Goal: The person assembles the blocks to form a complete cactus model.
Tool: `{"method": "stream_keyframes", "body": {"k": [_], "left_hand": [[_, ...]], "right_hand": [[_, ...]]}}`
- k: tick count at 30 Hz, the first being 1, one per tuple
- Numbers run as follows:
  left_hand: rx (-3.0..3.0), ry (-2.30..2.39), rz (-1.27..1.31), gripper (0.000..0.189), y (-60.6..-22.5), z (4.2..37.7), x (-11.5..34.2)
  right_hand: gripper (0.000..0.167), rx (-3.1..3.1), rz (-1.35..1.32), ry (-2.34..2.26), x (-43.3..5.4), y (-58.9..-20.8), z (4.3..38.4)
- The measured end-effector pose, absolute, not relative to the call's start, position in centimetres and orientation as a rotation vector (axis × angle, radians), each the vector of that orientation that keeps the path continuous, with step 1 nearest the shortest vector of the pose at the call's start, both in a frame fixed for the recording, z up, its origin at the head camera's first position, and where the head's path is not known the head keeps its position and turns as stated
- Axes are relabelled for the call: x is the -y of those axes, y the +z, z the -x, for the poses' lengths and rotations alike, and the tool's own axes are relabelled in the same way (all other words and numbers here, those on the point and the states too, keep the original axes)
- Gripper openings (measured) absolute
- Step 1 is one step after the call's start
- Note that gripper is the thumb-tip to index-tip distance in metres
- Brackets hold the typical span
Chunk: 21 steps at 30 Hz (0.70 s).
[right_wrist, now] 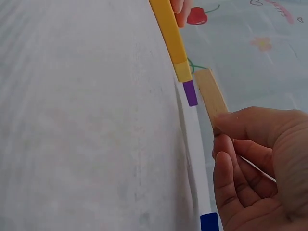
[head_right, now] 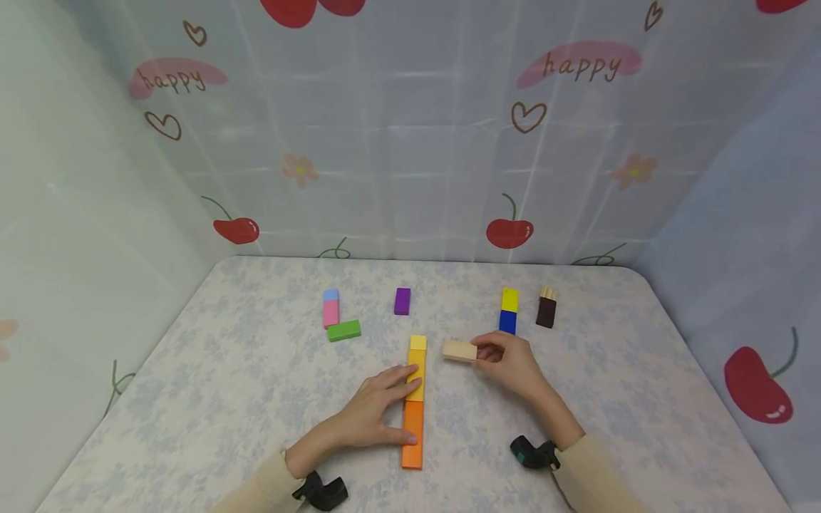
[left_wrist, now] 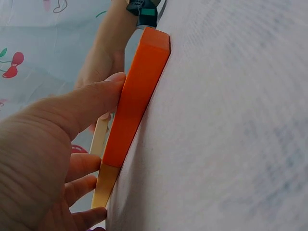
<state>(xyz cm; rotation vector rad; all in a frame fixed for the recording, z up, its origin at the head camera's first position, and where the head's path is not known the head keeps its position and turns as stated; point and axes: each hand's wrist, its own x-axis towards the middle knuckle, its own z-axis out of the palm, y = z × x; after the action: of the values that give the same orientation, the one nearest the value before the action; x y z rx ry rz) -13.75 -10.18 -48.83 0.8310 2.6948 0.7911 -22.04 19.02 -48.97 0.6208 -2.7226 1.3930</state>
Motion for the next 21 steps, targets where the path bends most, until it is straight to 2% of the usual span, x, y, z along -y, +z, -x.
{"method": "stream_keyframes", "body": {"k": [21], "left_hand": [[-2.708,0.792,-0.839,0.086,-49.1,13.8,10.2]], "right_hand": [[0.028,2.799,-0.727,1.432,-16.6,-49.2,21.8]]}}
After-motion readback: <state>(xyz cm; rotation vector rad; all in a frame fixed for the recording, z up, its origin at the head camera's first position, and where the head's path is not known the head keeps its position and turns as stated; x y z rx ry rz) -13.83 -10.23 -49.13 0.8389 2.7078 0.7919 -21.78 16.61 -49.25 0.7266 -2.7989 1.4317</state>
